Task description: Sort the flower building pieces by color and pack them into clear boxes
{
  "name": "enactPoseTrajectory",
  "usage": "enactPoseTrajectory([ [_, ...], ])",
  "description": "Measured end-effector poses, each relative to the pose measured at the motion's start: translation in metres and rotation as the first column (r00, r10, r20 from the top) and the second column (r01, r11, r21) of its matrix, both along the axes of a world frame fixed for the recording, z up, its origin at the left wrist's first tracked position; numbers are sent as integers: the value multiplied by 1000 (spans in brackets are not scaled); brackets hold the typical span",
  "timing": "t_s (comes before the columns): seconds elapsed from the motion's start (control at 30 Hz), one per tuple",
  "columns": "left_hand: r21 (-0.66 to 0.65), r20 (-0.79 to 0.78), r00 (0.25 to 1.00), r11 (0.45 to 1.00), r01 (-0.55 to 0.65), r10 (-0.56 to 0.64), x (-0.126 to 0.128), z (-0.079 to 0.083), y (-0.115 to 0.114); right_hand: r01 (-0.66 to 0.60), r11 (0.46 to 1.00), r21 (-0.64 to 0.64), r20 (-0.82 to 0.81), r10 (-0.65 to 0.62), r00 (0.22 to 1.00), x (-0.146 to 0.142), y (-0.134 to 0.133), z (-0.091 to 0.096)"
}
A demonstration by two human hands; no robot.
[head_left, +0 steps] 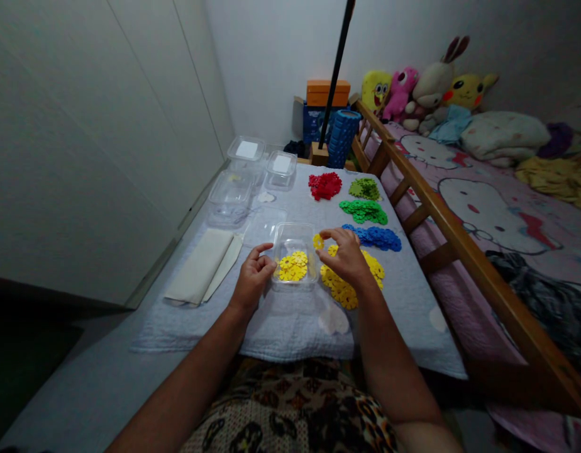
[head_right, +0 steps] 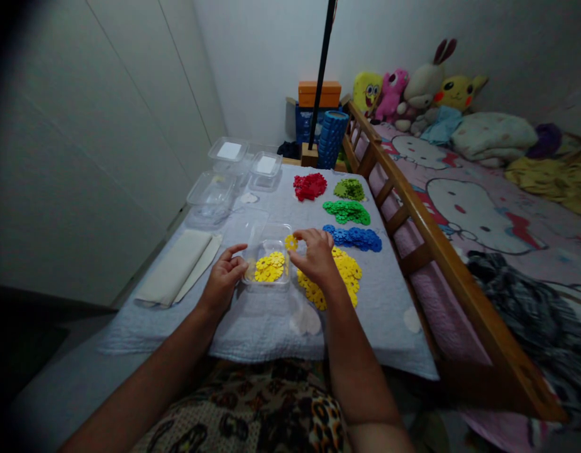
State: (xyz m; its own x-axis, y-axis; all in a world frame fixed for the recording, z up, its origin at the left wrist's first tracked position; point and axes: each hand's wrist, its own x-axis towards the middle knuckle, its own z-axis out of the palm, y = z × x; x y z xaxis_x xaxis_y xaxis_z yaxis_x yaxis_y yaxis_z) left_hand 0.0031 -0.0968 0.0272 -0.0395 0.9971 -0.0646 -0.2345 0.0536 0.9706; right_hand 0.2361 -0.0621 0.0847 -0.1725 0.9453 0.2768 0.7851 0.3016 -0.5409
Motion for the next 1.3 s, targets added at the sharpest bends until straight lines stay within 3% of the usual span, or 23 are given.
enactPoseTrajectory([
  [0.23, -4, 37, 999, 1000, 2, -2, 2, 3, -1, -72, 989, -127, 315, 109, 943, -39, -8, 1],
  [0.47, 1, 27, 1000, 1000, 3, -3, 1, 0, -1, -48, 981, -188, 397, 120, 910, -44, -6, -4],
  [0.67, -5, 9, 1000, 1000, 3, -3, 0, 0, 0, -8, 998, -66, 223, 22, 975, -20, 2, -6],
  [0.77, 2, -15, 1000, 1000, -6, 6, 0, -1, 1, 150, 988, -21, 177, -144, 974, 3, 8, -8],
  [0.9, 4, -34, 999, 1000, -3, 3, -1, -2, 2, 333, 939, -84, 262, -302, 917, 29, 9, -16],
  [1.13, -3, -35, 999, 1000, -7, 7, 0, 0, 1, 399, 903, -161, 466, -287, 837, 46, -3, -28],
  [1.3, -4, -37, 999, 1000, -9, 9, 0, 1, 0, 386, 907, -170, 429, -285, 857, 46, -3, -34],
])
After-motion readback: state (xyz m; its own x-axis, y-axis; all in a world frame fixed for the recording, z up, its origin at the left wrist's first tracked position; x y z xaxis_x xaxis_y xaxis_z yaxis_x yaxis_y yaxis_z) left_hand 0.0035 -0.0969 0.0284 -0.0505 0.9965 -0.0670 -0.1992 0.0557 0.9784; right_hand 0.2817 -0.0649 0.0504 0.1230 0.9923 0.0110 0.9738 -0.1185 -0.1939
